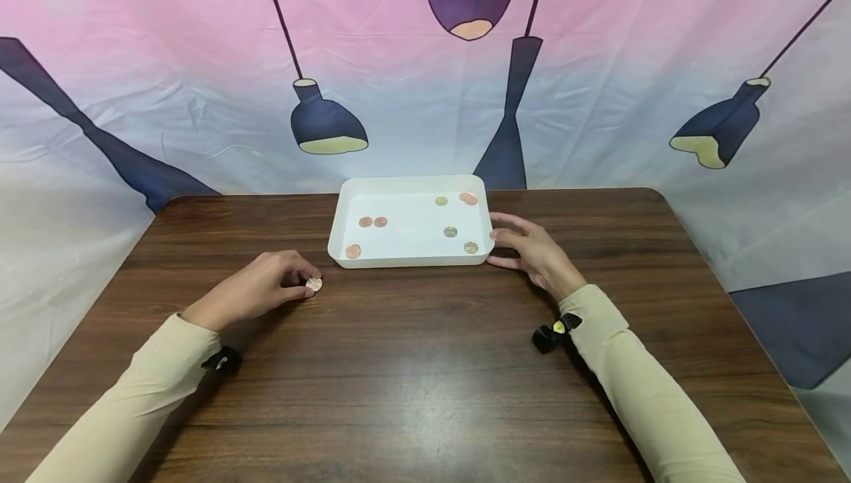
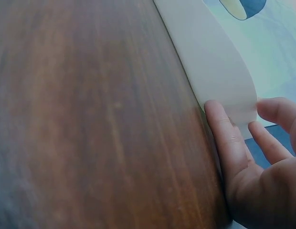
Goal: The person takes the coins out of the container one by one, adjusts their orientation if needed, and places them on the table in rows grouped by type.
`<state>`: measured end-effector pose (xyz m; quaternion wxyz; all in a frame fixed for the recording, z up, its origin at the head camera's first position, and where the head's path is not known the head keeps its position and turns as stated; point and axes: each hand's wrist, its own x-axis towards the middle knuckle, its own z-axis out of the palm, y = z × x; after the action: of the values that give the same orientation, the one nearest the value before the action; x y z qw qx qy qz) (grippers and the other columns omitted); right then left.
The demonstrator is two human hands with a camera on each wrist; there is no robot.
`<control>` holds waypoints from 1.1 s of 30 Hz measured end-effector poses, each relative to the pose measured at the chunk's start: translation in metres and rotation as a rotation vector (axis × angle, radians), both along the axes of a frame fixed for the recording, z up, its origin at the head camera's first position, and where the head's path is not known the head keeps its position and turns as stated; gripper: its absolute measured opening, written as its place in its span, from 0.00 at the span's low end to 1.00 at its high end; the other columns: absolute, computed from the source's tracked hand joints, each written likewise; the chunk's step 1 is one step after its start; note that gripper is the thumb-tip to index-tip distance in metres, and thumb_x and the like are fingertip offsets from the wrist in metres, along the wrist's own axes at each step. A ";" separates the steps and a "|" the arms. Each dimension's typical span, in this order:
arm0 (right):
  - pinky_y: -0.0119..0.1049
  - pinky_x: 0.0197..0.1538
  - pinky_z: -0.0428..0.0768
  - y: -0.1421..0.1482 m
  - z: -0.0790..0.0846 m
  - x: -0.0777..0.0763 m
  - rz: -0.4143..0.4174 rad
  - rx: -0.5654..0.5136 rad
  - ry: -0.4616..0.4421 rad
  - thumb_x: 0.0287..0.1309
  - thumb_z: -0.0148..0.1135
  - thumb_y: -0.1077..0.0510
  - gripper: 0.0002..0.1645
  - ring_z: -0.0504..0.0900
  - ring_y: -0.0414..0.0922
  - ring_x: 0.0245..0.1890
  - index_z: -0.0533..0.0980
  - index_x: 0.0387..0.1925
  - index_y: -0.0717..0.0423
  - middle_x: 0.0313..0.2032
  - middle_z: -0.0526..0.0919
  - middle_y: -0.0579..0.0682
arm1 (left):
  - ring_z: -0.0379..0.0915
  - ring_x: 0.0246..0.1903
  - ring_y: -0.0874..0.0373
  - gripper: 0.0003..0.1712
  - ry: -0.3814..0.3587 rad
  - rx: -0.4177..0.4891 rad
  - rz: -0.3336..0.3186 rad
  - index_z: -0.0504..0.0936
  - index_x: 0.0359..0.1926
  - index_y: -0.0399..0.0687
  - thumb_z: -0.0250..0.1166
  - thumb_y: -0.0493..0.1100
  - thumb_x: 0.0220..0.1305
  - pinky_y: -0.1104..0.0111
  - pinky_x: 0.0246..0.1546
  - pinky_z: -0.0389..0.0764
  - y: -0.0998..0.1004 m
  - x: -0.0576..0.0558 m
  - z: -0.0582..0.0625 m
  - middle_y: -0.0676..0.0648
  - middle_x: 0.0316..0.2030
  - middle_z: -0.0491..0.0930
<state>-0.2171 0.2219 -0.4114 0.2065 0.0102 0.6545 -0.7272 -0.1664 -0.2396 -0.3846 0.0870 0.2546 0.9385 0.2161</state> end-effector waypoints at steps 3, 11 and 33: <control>0.40 0.55 0.90 0.000 0.000 0.000 -0.002 0.001 0.002 0.78 0.59 0.62 0.38 0.85 0.41 0.51 0.58 0.82 0.54 0.50 0.86 0.46 | 0.76 0.34 0.61 0.12 -0.007 -0.006 0.009 0.90 0.51 0.40 0.74 0.33 0.66 0.67 0.34 0.82 0.001 -0.001 0.000 0.50 0.38 0.84; 0.40 0.55 0.90 0.000 -0.001 0.001 -0.008 0.004 -0.001 0.78 0.60 0.62 0.38 0.85 0.42 0.51 0.59 0.82 0.53 0.50 0.84 0.47 | 0.79 0.35 0.61 0.10 -0.043 0.009 0.025 0.90 0.48 0.41 0.74 0.36 0.68 0.65 0.37 0.85 0.002 -0.002 0.000 0.50 0.38 0.86; 0.40 0.55 0.90 0.000 -0.002 0.001 -0.024 0.019 0.017 0.78 0.60 0.61 0.37 0.85 0.42 0.50 0.60 0.82 0.54 0.52 0.82 0.48 | 0.83 0.48 0.45 0.19 0.127 0.140 0.071 0.85 0.61 0.37 0.70 0.38 0.72 0.53 0.48 0.87 0.052 -0.054 0.038 0.37 0.53 0.86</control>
<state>-0.2163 0.2216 -0.4131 0.1920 0.0139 0.6629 -0.7235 -0.2200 -0.1875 -0.3462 0.0015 0.2396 0.9332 0.2678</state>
